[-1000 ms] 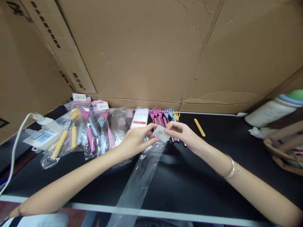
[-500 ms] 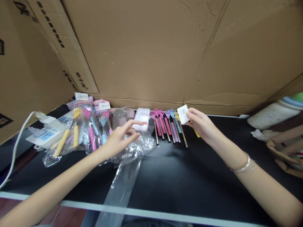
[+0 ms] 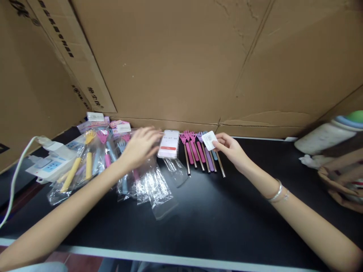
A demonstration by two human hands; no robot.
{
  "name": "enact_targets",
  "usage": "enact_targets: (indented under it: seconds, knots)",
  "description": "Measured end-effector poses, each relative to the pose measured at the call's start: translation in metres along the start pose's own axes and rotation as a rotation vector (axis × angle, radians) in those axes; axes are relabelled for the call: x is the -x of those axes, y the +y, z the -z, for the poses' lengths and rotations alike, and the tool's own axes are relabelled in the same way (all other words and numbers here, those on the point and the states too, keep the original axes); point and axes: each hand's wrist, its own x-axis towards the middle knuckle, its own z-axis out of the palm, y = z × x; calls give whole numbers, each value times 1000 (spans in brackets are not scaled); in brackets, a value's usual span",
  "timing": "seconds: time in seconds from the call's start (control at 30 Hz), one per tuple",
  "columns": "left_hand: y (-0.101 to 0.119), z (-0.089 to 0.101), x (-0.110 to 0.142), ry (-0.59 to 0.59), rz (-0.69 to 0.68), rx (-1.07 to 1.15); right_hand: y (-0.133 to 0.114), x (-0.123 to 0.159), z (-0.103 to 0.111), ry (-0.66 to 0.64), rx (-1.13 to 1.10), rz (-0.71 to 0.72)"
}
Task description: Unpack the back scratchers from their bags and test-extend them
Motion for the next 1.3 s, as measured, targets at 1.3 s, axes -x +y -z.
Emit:
enact_targets:
  seconds: [1.3]
  knots:
    - [16, -16, 25, -114, -136, 115, -2, -122, -163, -125, 846, 215]
